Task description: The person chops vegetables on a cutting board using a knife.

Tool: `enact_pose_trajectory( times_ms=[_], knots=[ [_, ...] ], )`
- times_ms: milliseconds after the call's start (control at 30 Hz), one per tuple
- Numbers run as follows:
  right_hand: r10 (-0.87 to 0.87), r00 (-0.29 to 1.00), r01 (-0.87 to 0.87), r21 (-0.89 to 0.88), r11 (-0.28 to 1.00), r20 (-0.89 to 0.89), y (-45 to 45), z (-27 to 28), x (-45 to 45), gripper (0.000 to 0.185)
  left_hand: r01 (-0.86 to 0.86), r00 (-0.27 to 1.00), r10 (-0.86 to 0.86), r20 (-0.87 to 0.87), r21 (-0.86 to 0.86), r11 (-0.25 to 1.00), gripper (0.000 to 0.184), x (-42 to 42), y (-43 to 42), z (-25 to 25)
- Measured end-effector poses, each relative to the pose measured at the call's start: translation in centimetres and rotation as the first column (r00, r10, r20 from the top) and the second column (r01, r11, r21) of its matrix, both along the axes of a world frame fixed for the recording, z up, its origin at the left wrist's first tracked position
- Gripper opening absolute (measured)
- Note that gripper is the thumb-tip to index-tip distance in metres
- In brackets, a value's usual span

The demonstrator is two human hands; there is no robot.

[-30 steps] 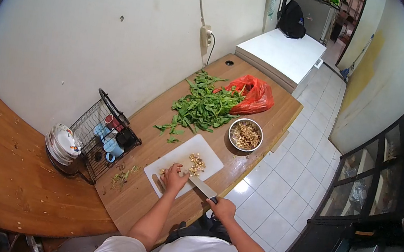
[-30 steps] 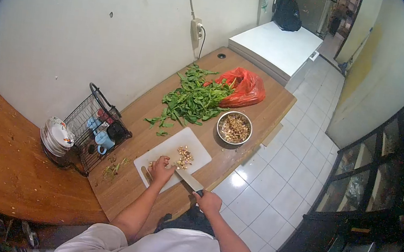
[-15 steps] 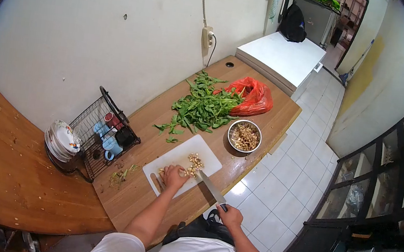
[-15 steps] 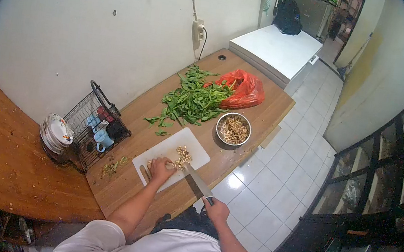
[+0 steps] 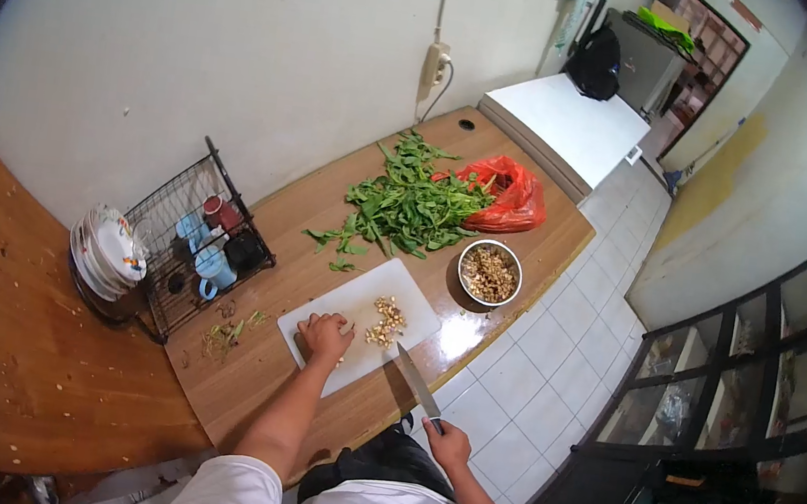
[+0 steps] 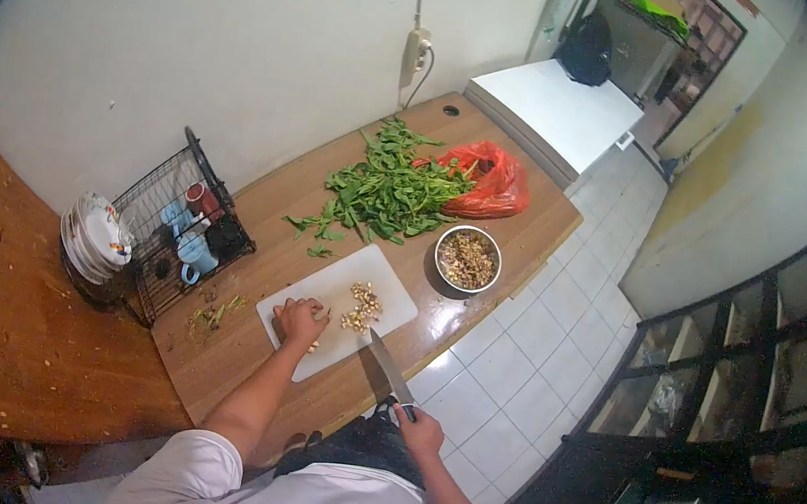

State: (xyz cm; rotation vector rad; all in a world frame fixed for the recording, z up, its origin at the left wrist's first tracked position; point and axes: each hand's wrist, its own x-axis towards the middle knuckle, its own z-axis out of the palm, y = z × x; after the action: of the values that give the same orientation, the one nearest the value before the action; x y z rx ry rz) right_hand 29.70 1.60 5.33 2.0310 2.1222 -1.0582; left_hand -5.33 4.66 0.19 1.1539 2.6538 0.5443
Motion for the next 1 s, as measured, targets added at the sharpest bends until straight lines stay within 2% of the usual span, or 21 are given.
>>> enact_pose_trajectory(
  times_ms=[67, 133, 167, 200, 300, 367, 500, 633, 700, 767, 833, 900, 1000],
  knots=[
    [0.01, 1.0, -0.011, -0.027, 1.0, -0.02, 0.0, 0.6, -0.8, 0.059, 0.01, 0.999, -0.009, -0.032, 0.032, 0.999, 0.026, -0.3, -0.8, -0.7],
    [0.012, 0.999, -0.014, -0.06, 0.998, -0.033, -0.3, 0.9, -1.9, 0.061, 0.085, 0.996, -0.085, -0.008, -0.022, 0.996, 0.02, -0.1, -1.0, -0.8],
    [-0.017, 0.997, 0.007, -0.127, 0.992, -0.079, -0.3, 1.0, -2.3, 0.062, 0.087, 0.996, -0.088, -0.027, -0.017, 0.996, 0.015, 0.3, -1.0, -0.9],
    [-0.028, 0.996, 0.016, -0.139, 0.99, -0.079, -0.8, -0.1, -2.5, 0.062, 0.096, 0.995, -0.097, -0.026, -0.029, 0.995, 0.015, 0.7, -1.2, -0.6],
    [-0.03, 0.975, -0.015, -0.198, 0.98, -0.222, -0.8, -4.0, -4.2, 0.068, 0.139, 0.99, -0.139, 0.002, -0.071, 0.988, 0.013, 1.8, -1.7, -0.2],
    [0.015, 0.976, -0.059, -0.198, 0.978, -0.217, -1.1, -4.4, -5.4, 0.069, 0.158, 0.984, -0.156, -0.085, 0.024, 0.987, 0.008, 2.3, -2.4, -0.5],
    [0.105, 0.968, -0.151, -0.196, 0.969, -0.226, -1.4, -4.2, -7.7, 0.07, 0.187, 0.979, -0.185, -0.083, 0.012, 0.982, 0.008, 2.3, -2.7, -0.2],
    [0.097, 0.964, -0.148, -0.195, 0.97, -0.247, -1.2, -4.3, -8.3, 0.071, 0.191, 0.98, -0.19, -0.061, 0.008, 0.982, 0.009, 2.2, -2.7, 0.0],
    [0.123, 0.976, -0.162, -0.222, 0.962, -0.178, -0.9, -3.6, -8.2, 0.073, 0.192, 0.98, -0.192, -0.045, -0.001, 0.981, 0.01, 2.2, -2.8, -0.4],
    [0.134, 0.978, -0.172, -0.255, 0.951, -0.161, -0.3, -2.6, -8.6, 0.075, 0.19, 0.981, -0.185, -0.056, 0.085, 0.978, 0.009, 2.1, -3.0, -1.1],
    [0.142, 0.98, -0.179, -0.299, 0.937, -0.142, 0.4, -2.1, -9.8, 0.076, 0.187, 0.981, -0.18, -0.076, 0.093, 0.978, 0.008, 1.9, -3.0, -1.5],
    [0.194, 0.98, -0.194, -0.358, 0.913, -0.035, 1.4, -2.1, -11.2, 0.077, 0.187, 0.98, -0.177, -0.092, 0.109, 0.976, 0.008, 2.3, -3.2, -1.8],
    [0.155, 0.981, -0.185, -0.327, 0.927, -0.117, 0.2, -3.6, -10.0, 0.076, 0.165, 0.984, -0.157, -0.085, 0.107, 0.98, 0.008, 2.1, -3.6, -1.6]
  ],
)
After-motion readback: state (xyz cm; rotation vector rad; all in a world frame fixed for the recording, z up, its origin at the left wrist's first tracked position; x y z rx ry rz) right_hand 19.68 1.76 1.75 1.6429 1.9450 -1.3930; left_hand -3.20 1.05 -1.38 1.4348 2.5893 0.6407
